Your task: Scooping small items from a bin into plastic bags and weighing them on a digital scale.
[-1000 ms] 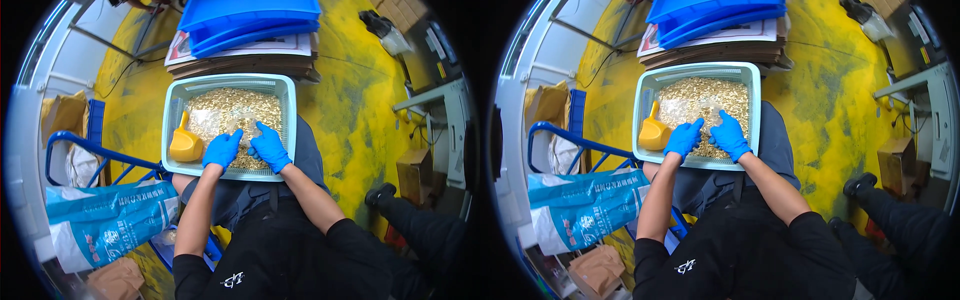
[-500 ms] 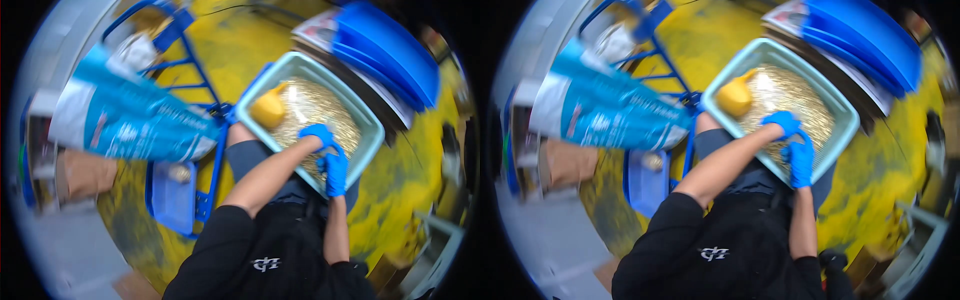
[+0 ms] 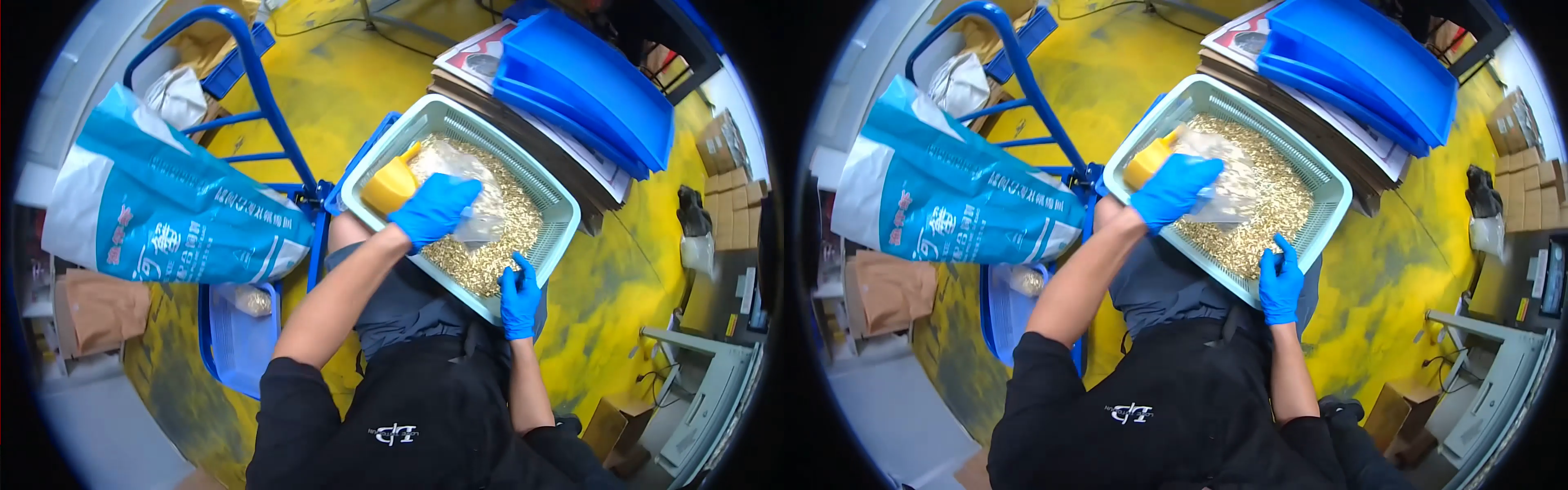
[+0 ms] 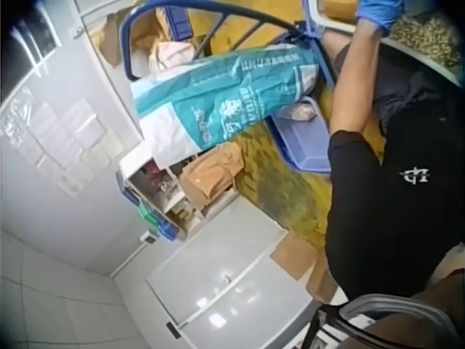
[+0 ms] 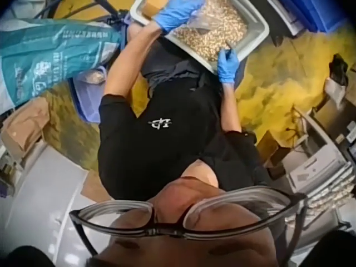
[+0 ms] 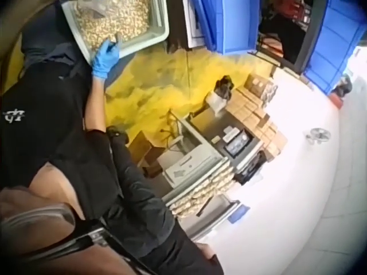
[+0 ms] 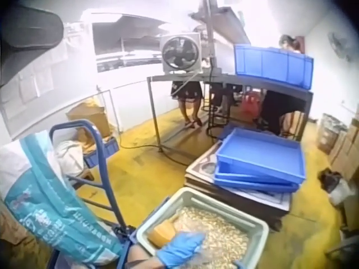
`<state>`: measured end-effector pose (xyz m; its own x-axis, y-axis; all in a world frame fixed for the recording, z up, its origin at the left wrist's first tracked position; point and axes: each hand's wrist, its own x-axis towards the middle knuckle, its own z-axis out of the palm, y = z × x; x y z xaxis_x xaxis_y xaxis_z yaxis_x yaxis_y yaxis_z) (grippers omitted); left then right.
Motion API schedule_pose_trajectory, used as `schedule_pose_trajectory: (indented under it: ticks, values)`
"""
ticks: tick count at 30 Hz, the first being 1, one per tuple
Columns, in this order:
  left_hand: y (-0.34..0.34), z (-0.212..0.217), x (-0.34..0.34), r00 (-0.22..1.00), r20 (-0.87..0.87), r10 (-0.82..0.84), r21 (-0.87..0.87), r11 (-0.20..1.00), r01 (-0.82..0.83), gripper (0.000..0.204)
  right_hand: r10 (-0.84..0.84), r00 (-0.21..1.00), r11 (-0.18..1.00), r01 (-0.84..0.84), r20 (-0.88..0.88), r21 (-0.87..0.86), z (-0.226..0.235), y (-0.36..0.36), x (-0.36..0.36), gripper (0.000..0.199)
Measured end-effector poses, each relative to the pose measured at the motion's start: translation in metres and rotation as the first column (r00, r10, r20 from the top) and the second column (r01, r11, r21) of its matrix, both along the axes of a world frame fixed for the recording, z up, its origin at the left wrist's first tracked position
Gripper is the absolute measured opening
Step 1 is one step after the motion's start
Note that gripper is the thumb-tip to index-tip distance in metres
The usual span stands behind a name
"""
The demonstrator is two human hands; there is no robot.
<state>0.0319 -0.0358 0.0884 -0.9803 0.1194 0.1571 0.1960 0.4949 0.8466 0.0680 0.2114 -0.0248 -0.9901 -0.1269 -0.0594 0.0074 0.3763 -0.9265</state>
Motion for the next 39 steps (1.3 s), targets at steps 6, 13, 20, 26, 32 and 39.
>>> schedule_pose_trajectory:
  ticks: [6, 13, 20, 26, 32, 39]
  values:
    - [-0.047, 0.011, 0.047, 0.963, 0.019, 0.27, 0.327, 0.909, -0.261, 0.013, -0.013, 0.999, 1.0, 0.013, 0.049, -0.016, -0.012, -0.003, -0.003, 0.029]
    - [-0.102, 0.064, 0.173, 0.604, 0.327, 0.726, 0.436, 0.451, -0.779, 0.024, 0.032, 0.991, 0.997, -0.022, 0.131, -0.07, 0.002, -0.002, -0.003, 0.027]
    - [-0.153, 0.049, 0.333, 0.099, 0.362, 0.927, 0.225, 0.017, -0.974, 0.024, 0.06, 0.986, 0.997, -0.051, 0.154, -0.064, -0.007, -0.005, -0.001, 0.024]
    - [-0.194, -0.051, 0.443, -0.273, 0.43, 0.86, -0.065, -0.272, -0.96, 0.022, 0.076, 0.983, 0.997, -0.072, 0.168, -0.031, -0.009, -0.005, -0.008, 0.024]
    - [-0.199, -0.161, 0.451, -0.291, 0.623, 0.726, -0.241, -0.176, -0.955, 0.03, 0.071, 0.982, 0.997, -0.066, 0.172, -0.036, -0.014, 0.006, -0.014, 0.024]
    - [-0.201, -0.207, 0.427, -0.193, 0.65, 0.735, -0.016, -0.241, -0.97, 0.03, 0.067, 0.982, 0.997, -0.071, 0.179, 0.019, -0.015, 0.0, -0.01, 0.023]
